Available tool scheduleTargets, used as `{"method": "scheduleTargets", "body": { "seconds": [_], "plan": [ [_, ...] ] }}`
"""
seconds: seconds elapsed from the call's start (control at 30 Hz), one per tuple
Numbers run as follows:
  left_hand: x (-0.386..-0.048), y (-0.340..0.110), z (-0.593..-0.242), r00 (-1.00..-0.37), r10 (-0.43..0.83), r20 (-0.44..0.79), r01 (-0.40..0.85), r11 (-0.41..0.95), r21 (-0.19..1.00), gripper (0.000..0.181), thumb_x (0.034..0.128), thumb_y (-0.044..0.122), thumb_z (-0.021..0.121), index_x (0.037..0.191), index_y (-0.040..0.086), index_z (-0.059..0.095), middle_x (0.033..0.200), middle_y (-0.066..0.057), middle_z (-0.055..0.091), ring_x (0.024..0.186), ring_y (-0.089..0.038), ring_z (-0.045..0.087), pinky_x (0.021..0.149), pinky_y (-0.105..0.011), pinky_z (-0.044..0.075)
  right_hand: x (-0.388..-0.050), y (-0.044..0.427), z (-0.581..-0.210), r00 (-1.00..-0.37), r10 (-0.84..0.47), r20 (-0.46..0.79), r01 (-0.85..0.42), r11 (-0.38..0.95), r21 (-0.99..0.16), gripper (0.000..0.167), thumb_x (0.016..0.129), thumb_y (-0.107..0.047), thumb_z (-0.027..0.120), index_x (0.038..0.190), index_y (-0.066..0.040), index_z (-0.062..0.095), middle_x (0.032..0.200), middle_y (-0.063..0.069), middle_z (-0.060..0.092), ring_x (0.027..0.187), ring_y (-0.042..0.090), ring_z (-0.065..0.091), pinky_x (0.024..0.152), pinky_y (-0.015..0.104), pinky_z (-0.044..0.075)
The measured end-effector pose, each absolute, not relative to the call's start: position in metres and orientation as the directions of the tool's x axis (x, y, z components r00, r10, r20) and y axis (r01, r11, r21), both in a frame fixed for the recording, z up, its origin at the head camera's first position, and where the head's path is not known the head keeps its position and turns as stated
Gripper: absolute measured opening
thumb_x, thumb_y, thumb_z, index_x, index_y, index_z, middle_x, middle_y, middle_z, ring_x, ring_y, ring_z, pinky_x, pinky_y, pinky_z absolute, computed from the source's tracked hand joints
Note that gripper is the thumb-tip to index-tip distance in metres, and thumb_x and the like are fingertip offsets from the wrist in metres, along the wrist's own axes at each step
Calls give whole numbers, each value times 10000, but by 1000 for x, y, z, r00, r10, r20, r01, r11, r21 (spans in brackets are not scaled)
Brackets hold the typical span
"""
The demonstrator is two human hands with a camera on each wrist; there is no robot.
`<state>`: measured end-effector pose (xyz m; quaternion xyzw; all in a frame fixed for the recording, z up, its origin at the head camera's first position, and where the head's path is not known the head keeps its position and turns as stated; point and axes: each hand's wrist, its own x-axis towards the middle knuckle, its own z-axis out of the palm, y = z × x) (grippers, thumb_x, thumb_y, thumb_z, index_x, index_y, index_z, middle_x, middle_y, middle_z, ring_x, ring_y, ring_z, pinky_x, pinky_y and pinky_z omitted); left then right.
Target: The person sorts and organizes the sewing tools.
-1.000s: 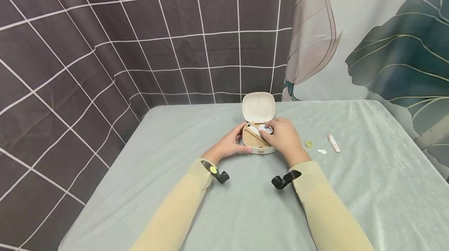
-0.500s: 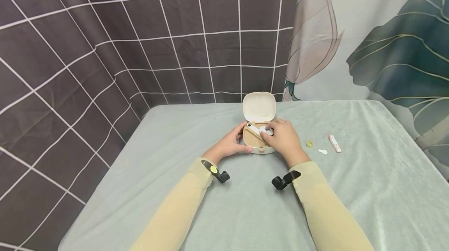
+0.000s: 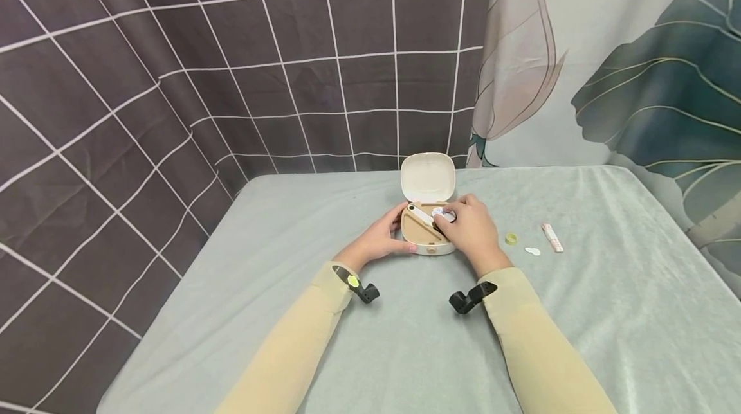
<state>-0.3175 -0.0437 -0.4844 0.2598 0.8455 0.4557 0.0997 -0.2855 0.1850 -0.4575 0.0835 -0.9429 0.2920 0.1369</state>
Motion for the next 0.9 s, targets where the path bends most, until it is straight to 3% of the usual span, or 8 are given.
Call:
{"method": "scheduleTargets", "body": {
  "seconds": [0.47, 0.73, 0.9],
  "plan": [
    [-319, -43, -485, -840, 537, 73, 361, 455, 814, 1028, 791, 286, 888, 1603, 187, 265, 1599, -30, 374, 1442, -148, 390, 1156, -236, 338, -287, 184, -461, -972, 19, 235, -127, 799, -588, 527, 951, -447, 651, 1232, -4, 701, 1194, 270, 597, 1091, 453, 580, 916, 610, 475],
    [-318, -44, -486, -835, 545, 79, 368, 444, 817, 1022, 794, 285, 884, 1603, 189, 267, 1600, -21, 372, 1444, -145, 387, 1160, -233, 330, -288, 193, -460, -965, -34, 260, -198, 747, -634, 550, 1006, -465, 572, 1321, -17, 627, 1263, 295, 554, 1098, 458, 563, 909, 631, 469],
    [-319, -43, -486, -834, 546, 83, 370, 441, 818, 1017, 799, 261, 881, 1601, 158, 265, 1606, -43, 361, 1448, -148, 380, 1159, -218, 322, -288, 211, -448, -952, -7, 306, -215, 727, -652, 530, 1020, -362, 565, 1403, 1, 517, 1268, 321, 553, 1120, 493, 553, 904, 649, 465]
  ]
}}
